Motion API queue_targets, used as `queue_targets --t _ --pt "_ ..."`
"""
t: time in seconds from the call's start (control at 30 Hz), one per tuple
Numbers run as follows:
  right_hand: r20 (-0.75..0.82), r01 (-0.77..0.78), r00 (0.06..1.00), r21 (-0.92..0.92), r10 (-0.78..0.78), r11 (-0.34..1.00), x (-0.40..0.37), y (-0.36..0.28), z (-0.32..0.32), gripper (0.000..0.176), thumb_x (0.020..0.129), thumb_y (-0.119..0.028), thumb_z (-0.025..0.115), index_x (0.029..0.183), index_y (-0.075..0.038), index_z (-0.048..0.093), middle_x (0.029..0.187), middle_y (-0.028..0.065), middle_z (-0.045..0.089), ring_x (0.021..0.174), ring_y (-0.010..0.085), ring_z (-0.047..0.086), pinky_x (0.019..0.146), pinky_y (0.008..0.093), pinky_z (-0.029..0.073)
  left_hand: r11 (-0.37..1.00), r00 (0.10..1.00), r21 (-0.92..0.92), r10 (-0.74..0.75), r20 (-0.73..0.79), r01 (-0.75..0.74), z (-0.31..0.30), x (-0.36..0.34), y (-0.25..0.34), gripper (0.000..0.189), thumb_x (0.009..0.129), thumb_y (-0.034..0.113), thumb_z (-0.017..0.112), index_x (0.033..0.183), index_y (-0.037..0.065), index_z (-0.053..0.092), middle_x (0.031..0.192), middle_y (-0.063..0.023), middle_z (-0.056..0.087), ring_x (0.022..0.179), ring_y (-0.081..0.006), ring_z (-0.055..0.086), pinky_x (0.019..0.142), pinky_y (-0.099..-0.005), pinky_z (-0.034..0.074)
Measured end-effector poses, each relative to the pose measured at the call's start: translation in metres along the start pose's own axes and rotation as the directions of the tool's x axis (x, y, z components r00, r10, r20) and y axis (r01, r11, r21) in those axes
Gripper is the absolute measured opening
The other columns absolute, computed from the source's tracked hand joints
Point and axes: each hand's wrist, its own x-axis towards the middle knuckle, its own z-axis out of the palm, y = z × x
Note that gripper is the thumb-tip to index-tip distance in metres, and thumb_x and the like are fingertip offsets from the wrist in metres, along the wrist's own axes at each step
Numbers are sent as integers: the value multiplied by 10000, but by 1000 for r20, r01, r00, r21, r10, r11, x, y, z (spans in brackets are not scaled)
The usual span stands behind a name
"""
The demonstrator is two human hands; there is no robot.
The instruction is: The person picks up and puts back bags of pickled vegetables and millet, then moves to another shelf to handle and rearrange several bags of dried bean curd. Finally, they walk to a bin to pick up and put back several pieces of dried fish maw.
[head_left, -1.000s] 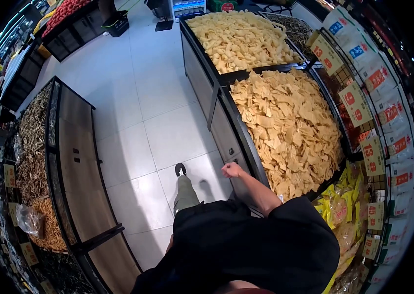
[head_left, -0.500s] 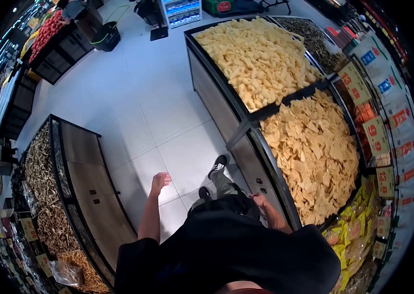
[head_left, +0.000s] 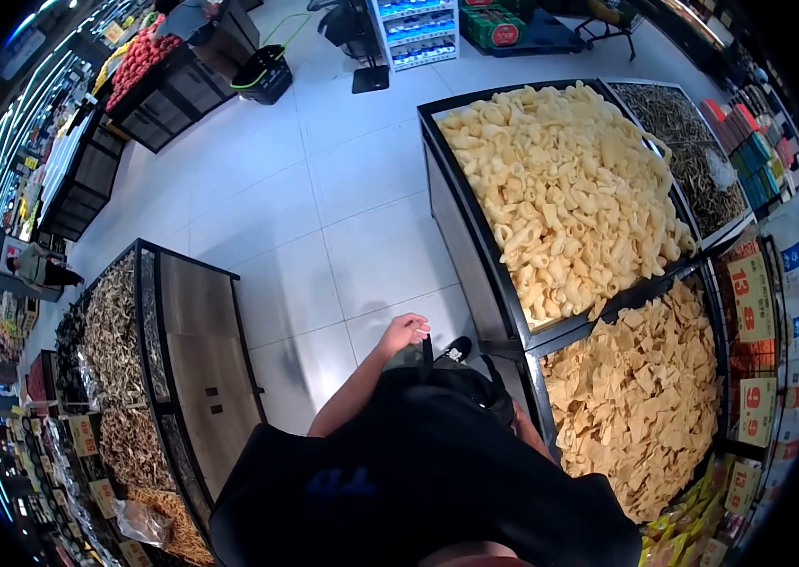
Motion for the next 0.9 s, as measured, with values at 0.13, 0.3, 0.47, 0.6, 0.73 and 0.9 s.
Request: queue_targets --t 0.13,0.3,0.47,0.6,0.73,0.9 --pt "27 113 993 -43 -112 993 28 67 -30 267 770 -137 613 971 23 685 976 60 686 837 168 633 736 290 508 984 984 -36 178 29 -177 3 45 78 238 997 153 475 1170 28 580 1020 -92 682 881 -163 668 738 -285 525" --pt "-30 381 900 -432 -436 817 -1 55 2 210 794 -128 610 937 8 681 952 63 689 806 150 634 706 291 520 914 919 101 384 91 -393 1 119 185 215 988 138 516 1158 27 587 1003 -77 681 856 -142 646 739 -279 520" --pt "-140 160 983 328 -120 931 -3 89 21 203 843 -115 578 1021 -49 650 944 37 673 846 165 642 718 309 542 742 836 404 536 122 -535 18 176 276 330 854 126 686 1164 60 594 957 -56 657 812 -147 622 735 -289 505" --pt "-621 -164 691 363 370 917 -47 -148 122 306 908 -107 409 1136 -61 606 979 84 645 856 214 643 725 361 547 541 804 630 539 249 -558 29 200 315 421 791 160 721 1187 109 589 1067 -68 601 880 -197 615 800 -330 507" --pt "-658 -65 678 388 326 919 -29 -268 166 336 947 -119 348 1176 -19 573 1046 163 652 884 267 664 772 392 554 470 814 675 437 383 -569 35 226 324 472 761 200 727 1202 125 577 1182 -87 533 1020 -275 582 893 -382 487" --pt "-681 16 649 459 340 888 -4 -312 191 306 993 -127 380 1203 21 546 1049 186 668 868 272 681 774 366 562 332 763 696 405 504 -637 29 246 331 447 762 208 732 1178 134 587 1133 -72 542 1108 -287 545 898 -393 488"
